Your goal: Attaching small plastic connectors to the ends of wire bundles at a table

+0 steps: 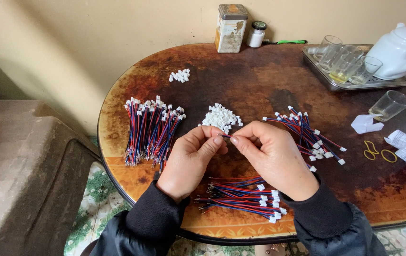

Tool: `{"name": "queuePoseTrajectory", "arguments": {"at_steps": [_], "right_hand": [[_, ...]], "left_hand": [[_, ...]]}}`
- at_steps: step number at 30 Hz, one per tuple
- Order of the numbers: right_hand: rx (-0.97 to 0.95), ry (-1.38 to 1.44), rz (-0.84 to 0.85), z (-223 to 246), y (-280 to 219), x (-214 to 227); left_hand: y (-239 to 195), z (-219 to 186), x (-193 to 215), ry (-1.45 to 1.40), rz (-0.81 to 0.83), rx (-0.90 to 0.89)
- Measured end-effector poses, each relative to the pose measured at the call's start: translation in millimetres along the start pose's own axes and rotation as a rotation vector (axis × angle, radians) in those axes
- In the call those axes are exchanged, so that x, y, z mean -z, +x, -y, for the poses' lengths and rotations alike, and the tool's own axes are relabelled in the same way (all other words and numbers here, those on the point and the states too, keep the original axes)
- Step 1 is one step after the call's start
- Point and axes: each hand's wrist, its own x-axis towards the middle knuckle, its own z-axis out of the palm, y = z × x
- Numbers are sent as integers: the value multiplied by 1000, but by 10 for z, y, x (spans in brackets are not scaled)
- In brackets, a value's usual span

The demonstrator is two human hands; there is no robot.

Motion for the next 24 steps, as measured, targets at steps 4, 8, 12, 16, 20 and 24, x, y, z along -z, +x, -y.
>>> {"name": "queuePoseTrajectory", "arguments": {"at_steps": [4,8,12,16,20,24], "right_hand": [[7,14,9,22,-18,0],[22,99,4,23,-28,-34],[-7,204,-5,32,-23,-71],[-19,197,-18,-59,6,-43],[45,108,-29,-47,1,-6],[92,-13,34,69,-31,61]], "left_hand": [[8,40,-15,-14,-12,24],[-5,30,-54,-176,-29,60],[-6,35,-50,-251,-39,79],[-23,-9,-36,-160,-57,-7],[-129,-274,-69,497,-131,-542],[-120,-304,-35,684,-88,-522]]}}
